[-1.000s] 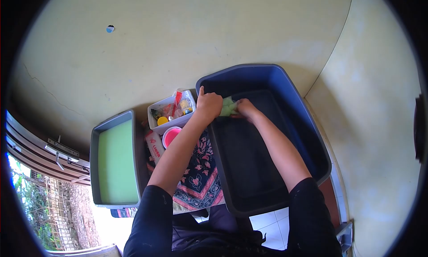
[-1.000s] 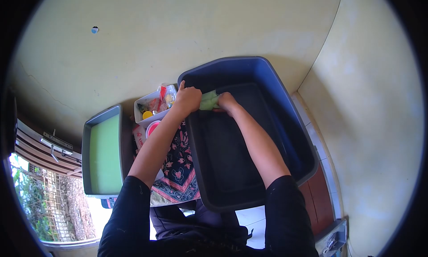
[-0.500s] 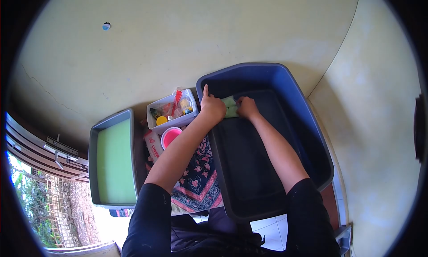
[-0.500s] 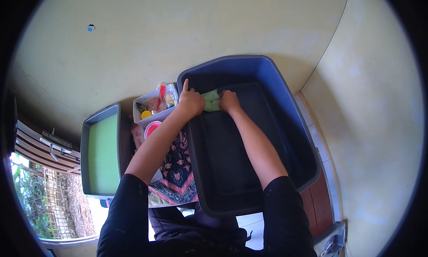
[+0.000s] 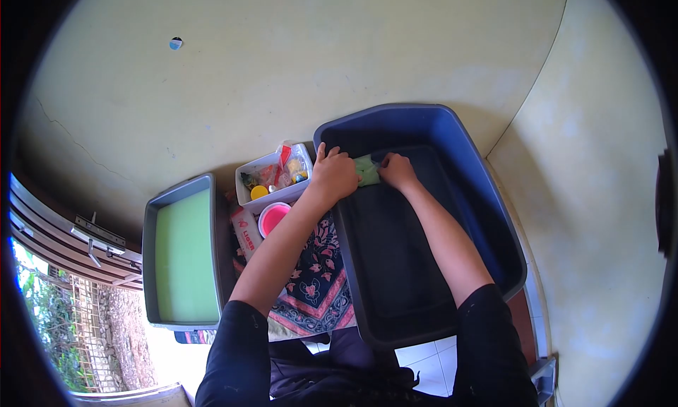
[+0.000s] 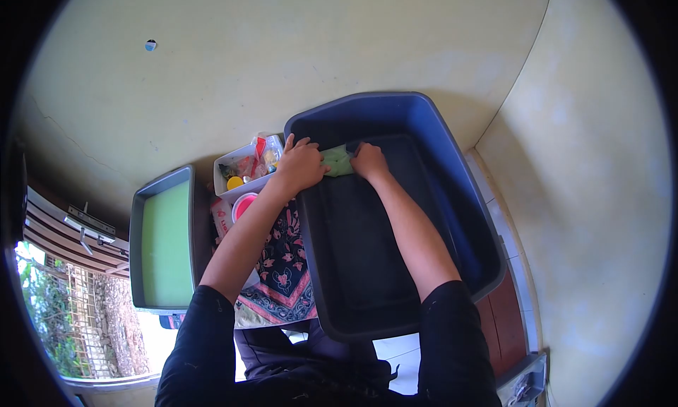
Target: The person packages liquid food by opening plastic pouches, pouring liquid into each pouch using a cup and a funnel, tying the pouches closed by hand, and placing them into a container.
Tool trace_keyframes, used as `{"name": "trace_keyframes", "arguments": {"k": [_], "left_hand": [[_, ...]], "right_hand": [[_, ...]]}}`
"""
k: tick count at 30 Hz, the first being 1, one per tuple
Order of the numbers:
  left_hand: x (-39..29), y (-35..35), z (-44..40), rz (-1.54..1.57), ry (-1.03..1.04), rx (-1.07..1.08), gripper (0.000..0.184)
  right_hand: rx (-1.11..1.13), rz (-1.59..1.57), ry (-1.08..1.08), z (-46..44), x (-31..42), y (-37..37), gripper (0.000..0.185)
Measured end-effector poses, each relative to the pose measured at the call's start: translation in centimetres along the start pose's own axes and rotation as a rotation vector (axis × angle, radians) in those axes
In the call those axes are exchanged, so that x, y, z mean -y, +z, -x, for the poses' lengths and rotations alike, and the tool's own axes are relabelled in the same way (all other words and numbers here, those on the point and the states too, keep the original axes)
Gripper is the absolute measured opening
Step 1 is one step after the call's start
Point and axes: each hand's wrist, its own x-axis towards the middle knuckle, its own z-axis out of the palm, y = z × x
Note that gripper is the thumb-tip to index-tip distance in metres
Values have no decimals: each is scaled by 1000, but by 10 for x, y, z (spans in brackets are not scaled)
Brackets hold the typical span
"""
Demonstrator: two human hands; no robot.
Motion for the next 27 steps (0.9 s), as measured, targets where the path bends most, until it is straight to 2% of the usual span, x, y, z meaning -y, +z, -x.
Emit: {"name": "trace_keyframes", "arguments": {"k": [1,3,5,9,22,25,27], "left_hand": [[3,2,5,0,2,0,39],[9,4,16,182,17,-186,36],[12,3,28,224,22,-226,35],[14,4,51,318,59,-337,32],[10,-24,147,511,130,-380,30],[17,-33,188,713,48,-291,31],[32,-23,204,651,146,-410,29]], "right_hand": [[30,18,9,1,2,-2,28],[58,38,18,7,5,-7,26],[145,83,-2,16,12,-12,25],[179,132,-5,35,24,-14,25],[184,161,-179,125,95,-58,25],[165,62,-294,163,127,-67,24],[145,-1,-366,191,150,-75,24]]}}
